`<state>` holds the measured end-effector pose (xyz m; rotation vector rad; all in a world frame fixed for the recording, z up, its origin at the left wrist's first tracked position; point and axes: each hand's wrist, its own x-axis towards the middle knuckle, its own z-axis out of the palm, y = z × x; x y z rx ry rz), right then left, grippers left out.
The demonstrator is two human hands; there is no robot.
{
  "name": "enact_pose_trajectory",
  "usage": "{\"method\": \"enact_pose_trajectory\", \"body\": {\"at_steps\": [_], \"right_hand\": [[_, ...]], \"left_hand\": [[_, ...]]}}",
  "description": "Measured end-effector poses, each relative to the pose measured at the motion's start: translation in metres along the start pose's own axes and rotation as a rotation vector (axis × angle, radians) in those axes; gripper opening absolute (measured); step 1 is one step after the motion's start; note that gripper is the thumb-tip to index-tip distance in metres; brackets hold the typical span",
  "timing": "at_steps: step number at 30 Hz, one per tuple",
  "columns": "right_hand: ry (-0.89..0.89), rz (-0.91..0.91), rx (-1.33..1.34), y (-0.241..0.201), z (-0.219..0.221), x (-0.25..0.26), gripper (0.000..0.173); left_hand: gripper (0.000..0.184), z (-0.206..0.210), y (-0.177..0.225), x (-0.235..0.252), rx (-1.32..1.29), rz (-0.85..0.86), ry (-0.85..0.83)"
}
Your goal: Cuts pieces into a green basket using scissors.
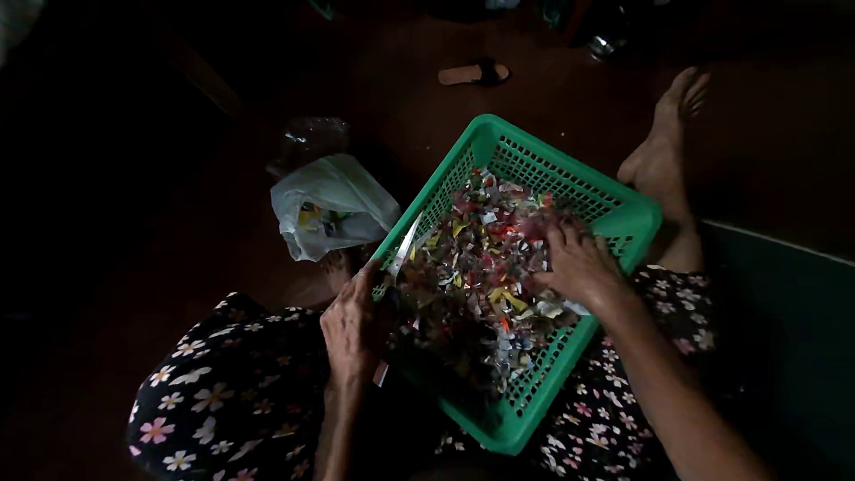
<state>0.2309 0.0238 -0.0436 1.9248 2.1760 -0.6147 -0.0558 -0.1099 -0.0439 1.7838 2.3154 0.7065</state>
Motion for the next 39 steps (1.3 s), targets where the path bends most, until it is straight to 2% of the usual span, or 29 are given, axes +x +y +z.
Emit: {"method": "enact_pose_trajectory", "body": {"at_steps": [2,6,10,12,15,17,19,22,25,28,32,36,39], "right_hand": [[-0.009,-0.029,0.012,0.001,0.007,0.01,0.083],[-0.03,-0.048,0.02,0.015,-0.012,0.05,0.084],[0.027,-0.106,0.105,0.034,-0.022,0.081,0.086],[0.095,-0.103,0.159,0.033,-0.018,0.08,0.08],[0.172,-0.087,0.237,0.0,0.001,0.045,0.065],[0.206,-0.132,0.221,-0.028,0.022,0.016,0.05],[0.154,-0.159,0.207,-0.047,0.036,0.0,0.041],[-0.031,-0.121,0.367,-0.05,0.029,-0.004,0.035],[-0.059,-0.04,0.427,-0.044,0.022,-0.002,0.035],[-0.031,-0.018,0.425,-0.046,0.016,-0.007,0.038],[-0.056,-0.041,0.453,-0.056,0.014,-0.014,0.026],[-0.116,-0.001,0.481,-0.06,0.012,-0.015,0.029],[-0.129,0.014,0.487,-0.057,0.012,-0.013,0.033]], "left_hand": [[0.043,0.007,-0.005,-0.001,-0.005,0.008,0.02],[0.045,0.011,-0.002,0.0,-0.018,0.046,0.018],[0.048,0.023,0.006,-0.005,-0.253,0.054,0.085],[0.043,0.043,0.003,-0.015,-0.424,0.109,0.205],[0.033,0.063,0.003,-0.022,-0.571,0.133,0.326],[0.033,0.061,0.004,-0.022,-0.527,0.111,0.286],[0.034,0.054,0.009,-0.021,-0.372,0.07,0.2],[0.043,0.045,0.016,-0.018,-0.175,0.07,-0.025],[0.061,0.039,0.023,-0.012,-0.106,0.115,-0.234],[0.063,0.043,0.032,-0.009,-0.109,0.165,-0.324],[0.053,0.054,0.04,-0.007,-0.075,0.205,-0.334],[0.02,0.058,0.042,-0.011,-0.041,0.223,-0.15],[0.016,0.055,0.041,-0.014,-0.072,0.226,-0.099]]}}
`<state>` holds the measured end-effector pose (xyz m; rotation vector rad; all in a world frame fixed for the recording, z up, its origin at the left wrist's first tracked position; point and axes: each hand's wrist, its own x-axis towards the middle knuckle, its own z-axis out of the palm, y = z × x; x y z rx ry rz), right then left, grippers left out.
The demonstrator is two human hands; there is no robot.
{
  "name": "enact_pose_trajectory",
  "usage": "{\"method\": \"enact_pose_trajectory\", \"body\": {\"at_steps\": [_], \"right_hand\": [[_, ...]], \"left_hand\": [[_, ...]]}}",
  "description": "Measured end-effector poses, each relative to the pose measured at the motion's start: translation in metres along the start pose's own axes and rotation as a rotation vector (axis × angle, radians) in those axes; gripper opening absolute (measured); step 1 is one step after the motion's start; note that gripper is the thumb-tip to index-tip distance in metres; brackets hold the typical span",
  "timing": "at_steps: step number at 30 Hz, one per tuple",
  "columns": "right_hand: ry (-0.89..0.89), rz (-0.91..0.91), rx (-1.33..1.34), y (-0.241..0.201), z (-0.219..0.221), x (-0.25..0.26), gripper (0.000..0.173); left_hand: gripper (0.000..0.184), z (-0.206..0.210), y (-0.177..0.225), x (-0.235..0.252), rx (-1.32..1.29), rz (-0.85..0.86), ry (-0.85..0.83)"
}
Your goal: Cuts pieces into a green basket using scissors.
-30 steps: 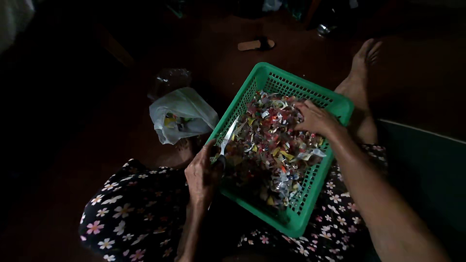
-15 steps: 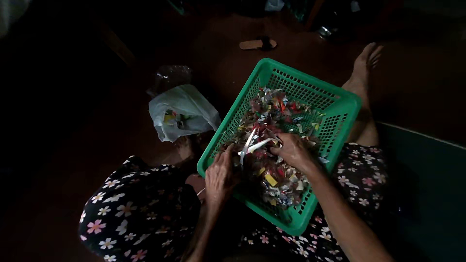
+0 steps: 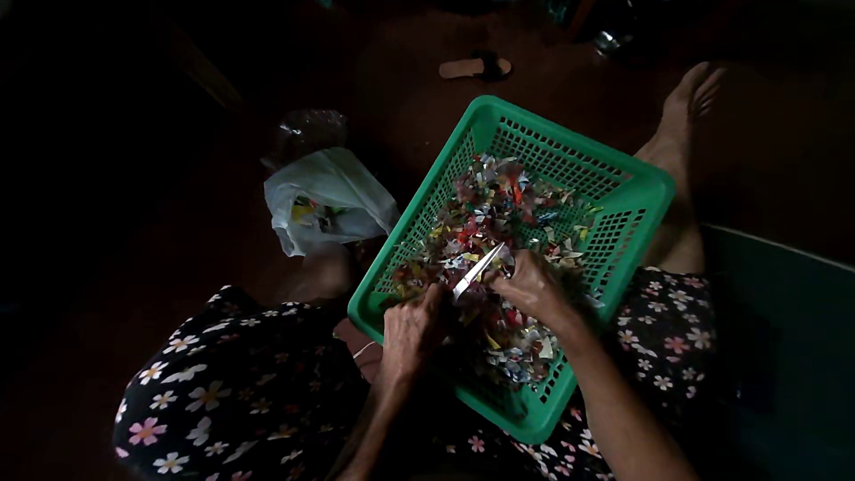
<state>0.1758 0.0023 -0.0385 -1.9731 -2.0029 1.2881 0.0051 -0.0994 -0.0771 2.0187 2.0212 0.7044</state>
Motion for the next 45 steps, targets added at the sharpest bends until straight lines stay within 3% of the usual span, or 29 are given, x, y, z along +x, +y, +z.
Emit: {"method": "enact_pose_trajectory", "body": {"at_steps": [3,7,13,16,18,19,22,25,28,32,35,37,41,45], "right_hand": [[0.031,0.008,0.012,0.004,0.001,0.003,0.036],[0.045,-0.018,-0.016,0.006,0.002,0.004,0.028],[-0.042,-0.013,0.005,0.002,0.002,-0.002,0.036],[-0.089,-0.186,-0.092,0.015,-0.019,-0.003,0.04],[-0.083,-0.267,-0.158,0.025,-0.041,-0.005,0.055],[-0.046,-0.262,-0.221,0.03,-0.051,-0.007,0.064],[0.023,-0.069,-0.506,0.033,-0.058,-0.021,0.104],[-0.168,0.006,-0.651,0.022,-0.02,-0.046,0.122],[-0.307,-0.023,-0.741,0.011,0.03,-0.061,0.11],[-0.042,-0.119,-0.576,0.024,0.037,-0.031,0.059],[0.038,-0.113,-0.43,0.015,0.012,-0.001,0.037],[0.042,-0.112,-0.299,0.01,0.001,0.015,0.035],[0.025,0.005,-0.112,-0.002,-0.005,0.023,0.052],[0.015,-0.122,-0.062,-0.002,0.001,0.009,0.045]], "left_hand": [[0.02,-0.005,0.0,0.002,-0.039,-0.057,-0.102],[0.048,-0.004,0.001,0.008,-0.041,-0.029,-0.29],[0.017,-0.002,0.0,0.004,-0.003,-0.039,-0.046],[0.022,-0.021,0.002,0.009,0.01,-0.153,-0.228],[0.026,-0.034,0.002,0.011,0.022,-0.247,-0.383],[0.026,-0.034,-0.001,0.009,0.029,-0.264,-0.365],[0.027,-0.024,-0.01,0.0,0.012,-0.256,-0.145],[0.027,-0.016,-0.012,-0.003,0.01,-0.244,-0.063],[0.026,-0.017,-0.01,-0.002,-0.011,-0.255,-0.097],[0.027,-0.023,-0.011,-0.003,-0.097,-0.242,-0.122],[0.032,-0.028,-0.012,-0.001,-0.13,-0.242,-0.11],[0.041,-0.027,-0.016,-0.002,-0.117,-0.213,-0.14],[0.053,-0.025,-0.014,0.002,-0.048,-0.176,-0.262],[0.059,-0.013,-0.002,0.011,-0.098,-0.132,-0.237]]}}
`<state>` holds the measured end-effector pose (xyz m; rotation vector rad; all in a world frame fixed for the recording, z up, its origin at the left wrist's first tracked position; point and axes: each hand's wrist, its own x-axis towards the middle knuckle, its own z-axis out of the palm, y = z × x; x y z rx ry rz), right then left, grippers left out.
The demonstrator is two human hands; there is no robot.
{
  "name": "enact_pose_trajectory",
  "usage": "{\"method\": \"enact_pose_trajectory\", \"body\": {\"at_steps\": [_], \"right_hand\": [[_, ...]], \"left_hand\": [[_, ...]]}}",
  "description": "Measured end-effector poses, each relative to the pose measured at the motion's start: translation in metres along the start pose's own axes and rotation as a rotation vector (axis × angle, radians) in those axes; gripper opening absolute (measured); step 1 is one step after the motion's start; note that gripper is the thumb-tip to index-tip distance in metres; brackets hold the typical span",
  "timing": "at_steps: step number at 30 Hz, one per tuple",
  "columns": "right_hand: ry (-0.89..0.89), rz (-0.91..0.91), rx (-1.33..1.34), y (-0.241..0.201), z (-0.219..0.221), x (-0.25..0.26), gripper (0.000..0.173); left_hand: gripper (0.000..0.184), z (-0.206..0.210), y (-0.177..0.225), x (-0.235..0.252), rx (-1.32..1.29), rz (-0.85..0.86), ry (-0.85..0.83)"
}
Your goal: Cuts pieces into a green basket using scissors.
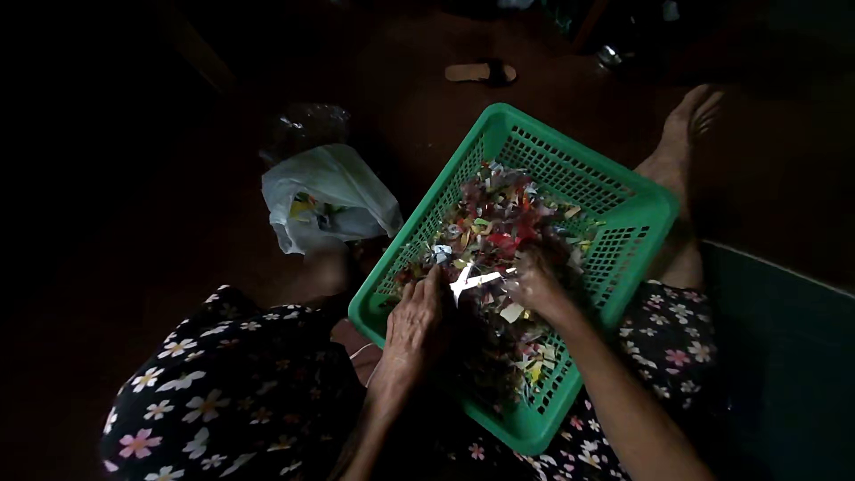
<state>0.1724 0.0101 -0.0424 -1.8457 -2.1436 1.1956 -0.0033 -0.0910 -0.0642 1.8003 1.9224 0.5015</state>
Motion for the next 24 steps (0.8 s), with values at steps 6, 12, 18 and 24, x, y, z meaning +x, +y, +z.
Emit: {"method": "enact_pose_trajectory", "body": {"at_steps": [6,12,18,24], "right_hand": [[-0.185,0.149,-0.066,-0.013,-0.008,-0.002,0.034],[-0.135,0.143,-0.077,-0.012,-0.007,-0.003,0.034],[-0.146,0.012,-0.154,-0.005,0.011,-0.006,0.033],[-0.105,0.036,-0.22,-0.003,-0.001,-0.002,0.038]], "left_hand": [[0.021,0.014,0.0,0.003,0.063,0.103,0.22],[0.027,0.006,0.007,-0.001,0.064,0.064,0.064],[0.043,0.008,0.011,0.003,0.077,0.066,-0.015],[0.019,0.009,0.006,-0.001,0.114,0.036,0.066]]}}
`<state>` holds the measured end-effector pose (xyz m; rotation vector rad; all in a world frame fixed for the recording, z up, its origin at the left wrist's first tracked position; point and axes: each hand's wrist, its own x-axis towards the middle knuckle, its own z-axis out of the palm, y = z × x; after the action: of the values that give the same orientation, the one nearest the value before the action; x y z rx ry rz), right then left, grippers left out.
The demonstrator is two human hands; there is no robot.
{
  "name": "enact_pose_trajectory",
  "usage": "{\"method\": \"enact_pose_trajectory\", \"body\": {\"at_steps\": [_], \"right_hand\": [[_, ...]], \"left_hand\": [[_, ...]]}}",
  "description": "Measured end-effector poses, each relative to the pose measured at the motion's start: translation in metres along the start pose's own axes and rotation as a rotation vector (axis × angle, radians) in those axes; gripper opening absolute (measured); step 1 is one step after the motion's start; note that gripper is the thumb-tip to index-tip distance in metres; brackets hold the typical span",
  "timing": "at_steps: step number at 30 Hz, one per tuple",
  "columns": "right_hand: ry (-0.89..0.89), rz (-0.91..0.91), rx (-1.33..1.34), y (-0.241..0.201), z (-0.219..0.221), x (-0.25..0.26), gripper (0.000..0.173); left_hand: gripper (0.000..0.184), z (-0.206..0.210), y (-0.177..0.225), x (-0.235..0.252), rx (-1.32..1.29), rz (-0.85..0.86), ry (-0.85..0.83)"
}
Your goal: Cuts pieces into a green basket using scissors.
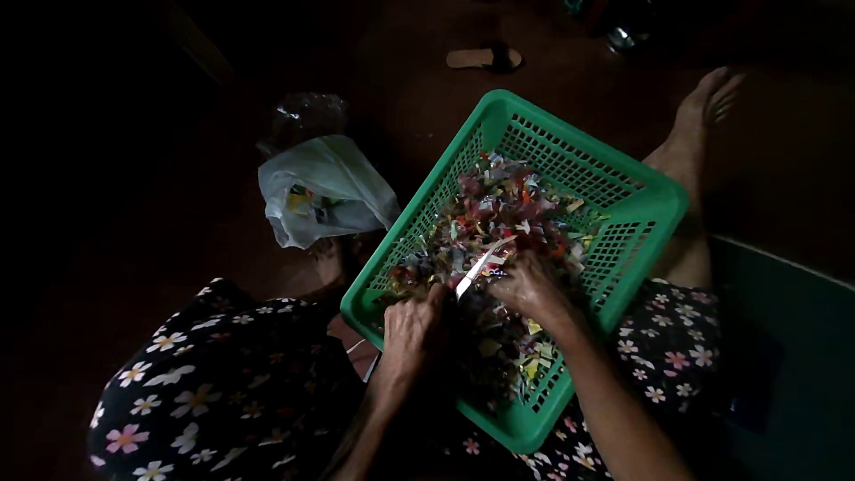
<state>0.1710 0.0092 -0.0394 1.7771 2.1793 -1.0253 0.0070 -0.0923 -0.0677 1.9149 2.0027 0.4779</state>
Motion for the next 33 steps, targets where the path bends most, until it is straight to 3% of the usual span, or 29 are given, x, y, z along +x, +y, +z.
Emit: {"method": "enact_pose_trajectory", "body": {"at_steps": [3,5,7,11,13,16,20,23,26,28,31,33], "right_hand": [[-0.065,-0.019,-0.101,0.007,-0.013,-0.003,0.039],[-0.261,-0.031,-0.145,0.013,-0.03,-0.009,0.057],[-0.289,-0.083,-0.039,0.027,-0.047,-0.015,0.068],[0.153,-0.085,0.061,0.054,-0.067,0.012,0.062],[0.329,-0.001,0.109,0.043,-0.066,0.041,0.073],[0.365,-0.053,0.133,0.02,-0.04,0.07,0.084],[0.151,-0.299,-0.072,-0.017,0.002,0.046,0.075],[-0.05,-0.33,-0.312,-0.023,0.025,0.012,0.066],[0.043,-0.319,-0.231,0.003,0.034,-0.004,0.049],[0.081,-0.201,-0.071,0.017,0.024,-0.005,0.048],[0.154,-0.075,0.116,0.021,0.016,0.003,0.043],[0.162,-0.061,0.156,0.013,0.012,0.003,0.036]], "left_hand": [[0.02,-0.011,0.0,-0.002,0.041,-0.039,-0.121],[0.03,-0.032,0.003,-0.001,0.077,-0.152,-0.346],[0.04,-0.042,0.0,-0.005,0.069,-0.18,-0.352],[0.06,-0.036,-0.01,-0.007,-0.025,-0.127,-0.279],[0.062,-0.032,-0.015,-0.007,-0.125,-0.094,-0.236],[0.062,-0.026,-0.023,-0.01,-0.26,-0.03,-0.022],[0.059,-0.033,-0.026,-0.013,-0.301,-0.11,0.134],[0.05,-0.036,-0.023,-0.011,-0.252,-0.17,0.093],[0.038,-0.035,-0.017,-0.008,-0.161,-0.191,0.037],[0.03,-0.029,-0.014,-0.008,-0.099,-0.163,0.057],[0.038,-0.021,-0.015,-0.007,-0.076,-0.117,-0.006],[0.053,-0.02,-0.014,-0.005,-0.078,-0.088,-0.092]]}}
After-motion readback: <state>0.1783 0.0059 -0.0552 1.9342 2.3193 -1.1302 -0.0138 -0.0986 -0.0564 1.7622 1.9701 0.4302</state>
